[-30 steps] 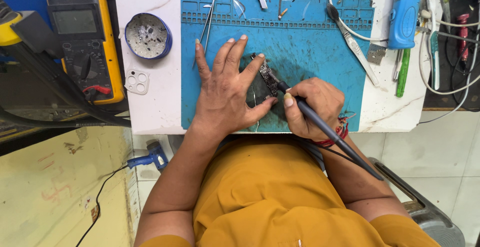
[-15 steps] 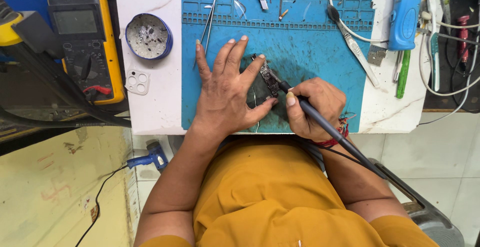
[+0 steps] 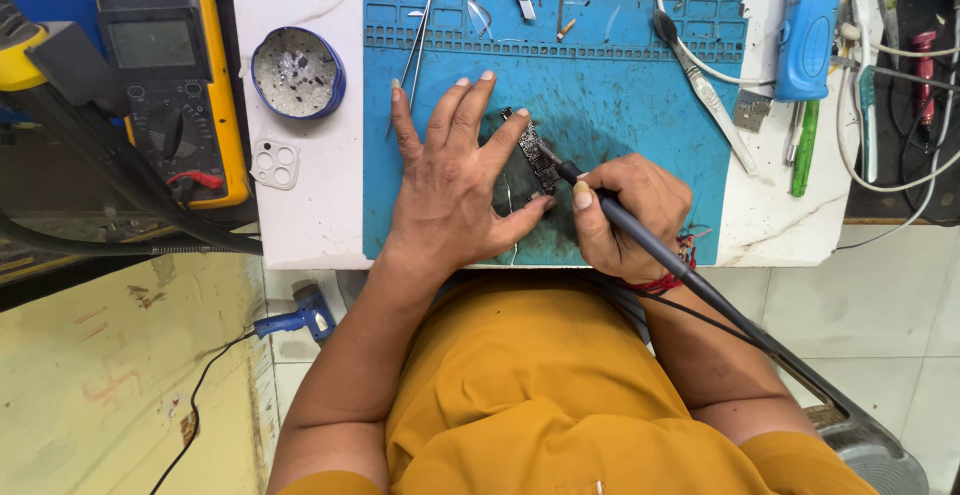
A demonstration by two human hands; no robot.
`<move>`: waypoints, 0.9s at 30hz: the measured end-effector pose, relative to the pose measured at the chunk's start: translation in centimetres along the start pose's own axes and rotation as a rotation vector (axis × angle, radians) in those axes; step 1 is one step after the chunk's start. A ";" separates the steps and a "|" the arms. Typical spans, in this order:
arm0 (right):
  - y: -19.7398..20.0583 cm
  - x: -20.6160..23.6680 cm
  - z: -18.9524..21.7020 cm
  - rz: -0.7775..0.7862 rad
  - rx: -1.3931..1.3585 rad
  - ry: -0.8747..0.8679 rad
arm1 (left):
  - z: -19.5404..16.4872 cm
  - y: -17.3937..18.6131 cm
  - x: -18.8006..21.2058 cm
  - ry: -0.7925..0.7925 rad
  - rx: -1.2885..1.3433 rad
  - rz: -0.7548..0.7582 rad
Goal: The person solders a phone logic board held on a blue repair mat, steadying the board with one hand while applying a soldering iron to its components with the other. They reposition the board and continue working on different spots, then set the iron aside and reach toward the bench at the end.
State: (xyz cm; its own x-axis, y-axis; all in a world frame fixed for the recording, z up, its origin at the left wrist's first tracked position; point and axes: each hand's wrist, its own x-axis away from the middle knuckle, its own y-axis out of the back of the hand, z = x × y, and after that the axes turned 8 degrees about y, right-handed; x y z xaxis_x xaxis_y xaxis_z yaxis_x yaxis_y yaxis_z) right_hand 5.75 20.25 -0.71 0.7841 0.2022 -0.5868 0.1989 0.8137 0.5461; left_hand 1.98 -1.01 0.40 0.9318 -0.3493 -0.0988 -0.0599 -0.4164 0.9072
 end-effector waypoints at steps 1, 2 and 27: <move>0.0 0.0 0.0 -0.004 -0.006 0.005 | 0.0 0.0 0.0 0.000 0.002 0.001; 0.1 0.0 -0.1 -0.008 -0.012 0.010 | -0.1 0.0 0.0 0.000 0.001 0.001; 0.0 0.0 -0.1 -0.018 -0.024 -0.022 | 0.1 -0.1 -0.1 -0.003 -0.009 0.004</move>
State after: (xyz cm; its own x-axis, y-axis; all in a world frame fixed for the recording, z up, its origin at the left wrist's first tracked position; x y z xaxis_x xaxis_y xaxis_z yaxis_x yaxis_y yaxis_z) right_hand 5.71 20.25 -0.78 0.7935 0.1758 -0.5826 0.1985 0.8302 0.5209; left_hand 1.90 -1.00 0.32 0.9306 -0.3532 -0.0959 -0.0607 -0.4073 0.9113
